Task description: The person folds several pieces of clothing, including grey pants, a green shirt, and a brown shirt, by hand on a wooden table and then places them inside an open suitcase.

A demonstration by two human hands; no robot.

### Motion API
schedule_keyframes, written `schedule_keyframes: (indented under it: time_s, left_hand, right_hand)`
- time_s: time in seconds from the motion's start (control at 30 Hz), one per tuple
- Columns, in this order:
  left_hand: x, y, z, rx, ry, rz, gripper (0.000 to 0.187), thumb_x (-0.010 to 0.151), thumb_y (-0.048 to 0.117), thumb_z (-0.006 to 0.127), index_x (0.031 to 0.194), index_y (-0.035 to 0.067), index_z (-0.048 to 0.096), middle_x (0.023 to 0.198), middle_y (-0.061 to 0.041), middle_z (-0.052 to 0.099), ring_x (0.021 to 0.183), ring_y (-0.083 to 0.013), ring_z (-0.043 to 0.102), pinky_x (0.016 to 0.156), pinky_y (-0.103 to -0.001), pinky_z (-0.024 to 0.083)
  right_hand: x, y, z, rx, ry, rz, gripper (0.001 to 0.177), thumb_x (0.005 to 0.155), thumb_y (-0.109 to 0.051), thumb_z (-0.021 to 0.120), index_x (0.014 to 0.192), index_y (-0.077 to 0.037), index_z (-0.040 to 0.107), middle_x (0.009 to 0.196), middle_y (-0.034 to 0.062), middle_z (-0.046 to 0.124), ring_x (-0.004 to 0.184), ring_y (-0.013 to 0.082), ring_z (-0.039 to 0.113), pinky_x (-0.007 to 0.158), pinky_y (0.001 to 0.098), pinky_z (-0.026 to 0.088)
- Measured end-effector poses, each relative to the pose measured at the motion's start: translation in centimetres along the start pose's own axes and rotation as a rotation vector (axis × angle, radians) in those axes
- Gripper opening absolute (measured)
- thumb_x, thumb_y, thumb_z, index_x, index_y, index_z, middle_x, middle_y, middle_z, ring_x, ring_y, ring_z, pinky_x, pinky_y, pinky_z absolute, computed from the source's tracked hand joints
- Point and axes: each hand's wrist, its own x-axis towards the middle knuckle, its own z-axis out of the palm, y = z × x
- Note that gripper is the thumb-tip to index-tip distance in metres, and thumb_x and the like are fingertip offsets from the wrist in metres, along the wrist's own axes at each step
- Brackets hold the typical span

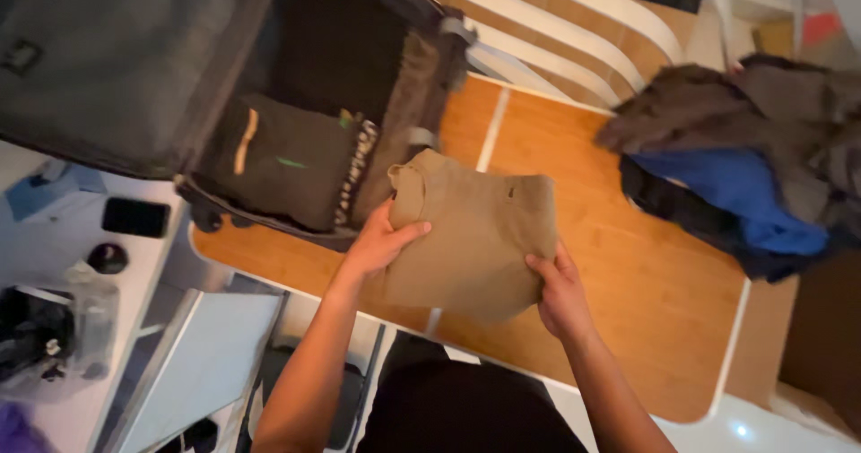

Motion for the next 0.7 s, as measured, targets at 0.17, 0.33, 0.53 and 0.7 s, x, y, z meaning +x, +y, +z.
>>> schedule_keyframes:
  time_s: [0.17, 0.33, 0.53, 0.7]
  left_hand:
    - [3.2, 3.9, -7.9, -0.021, 0.142, -0.131, 0.048, 0.085, 0.009, 0.077, 0.127, -0.001, 0.056, 0.111, -0.011, 0.074, 0.098, -0.0187, 0.072, 0.086, -0.036, 0.060]
    - [7.2, 6.5, -16.1, -0.057, 0.143, 0.011, 0.049, 0.085, 0.007, 0.075, 0.130, -0.002, 0.058, 0.117, -0.011, 0.073, 0.104, -0.0187, 0.071, 0.090, -0.035, 0.059]
    - [12.9, 7.1, -24.2, 0.001, 0.185, -0.023, 0.048, 0.086, 0.010, 0.072, 0.130, -0.001, 0.058, 0.120, -0.011, 0.073, 0.106, -0.0201, 0.071, 0.091, -0.035, 0.059]
    - [18.5, 6.5, -29.3, -0.030, 0.191, 0.011, 0.049, 0.086, 0.011, 0.072, 0.131, -0.003, 0.059, 0.121, -0.015, 0.072, 0.106, -0.0215, 0.072, 0.092, -0.035, 0.059]
  right_hand:
    - [5.4, -1.2, 8.3, 0.024, 0.011, 0.044, 0.051, 0.095, -0.002, 0.052, 0.146, -0.003, 0.051, 0.133, 0.0112, 0.063, 0.117, 0.0227, 0.061, 0.096, 0.0366, 0.050]
    - [12.0, -1.6, 16.2, 0.041, -0.104, -0.051, 0.053, 0.095, -0.002, 0.052, 0.148, -0.004, 0.049, 0.139, 0.0087, 0.062, 0.123, 0.0196, 0.060, 0.101, 0.0329, 0.049]
    - [19.8, -1.1, 22.8, 0.055, -0.156, -0.105, 0.055, 0.094, 0.000, 0.051, 0.148, -0.003, 0.049, 0.141, 0.0101, 0.062, 0.127, 0.0208, 0.059, 0.106, 0.0326, 0.047]
    - [26.3, -0.9, 26.5, 0.012, -0.094, -0.088, 0.054, 0.092, -0.001, 0.051, 0.146, -0.005, 0.049, 0.138, 0.0091, 0.062, 0.126, 0.0210, 0.060, 0.104, 0.0342, 0.048]
